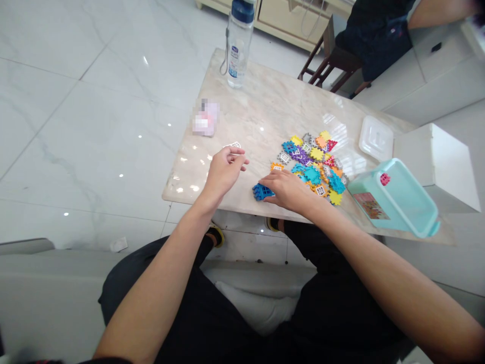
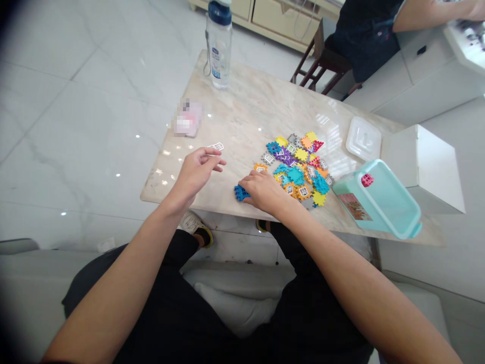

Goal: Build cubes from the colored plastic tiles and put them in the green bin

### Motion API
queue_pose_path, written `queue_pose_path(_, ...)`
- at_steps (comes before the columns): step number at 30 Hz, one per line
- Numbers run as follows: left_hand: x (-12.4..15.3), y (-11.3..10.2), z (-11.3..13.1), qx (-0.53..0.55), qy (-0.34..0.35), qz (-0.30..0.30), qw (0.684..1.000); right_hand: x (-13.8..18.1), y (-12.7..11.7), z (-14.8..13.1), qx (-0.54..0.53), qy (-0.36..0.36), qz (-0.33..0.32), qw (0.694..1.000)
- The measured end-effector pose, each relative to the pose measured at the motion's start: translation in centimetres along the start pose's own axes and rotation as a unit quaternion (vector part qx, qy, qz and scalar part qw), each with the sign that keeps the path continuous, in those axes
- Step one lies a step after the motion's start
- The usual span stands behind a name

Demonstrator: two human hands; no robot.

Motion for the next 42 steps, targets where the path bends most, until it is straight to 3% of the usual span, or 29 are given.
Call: queue_pose_path(42, 0.5, 1.0, 0.5, 0.030, -0.001, -0.027, 0.999, -0.2, 0.7, -0.2, 0.021, 0.020, -0.014, 0.999)
Point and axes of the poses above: each hand's wrist, its own x-axis away from the middle knuckle, its own y-axis out of the palm, z = x × y, the point moved 7 cm from there along -x, towards the middle knuckle, and after that the axes turned 2 degrees about y, right-handed, at the moved point
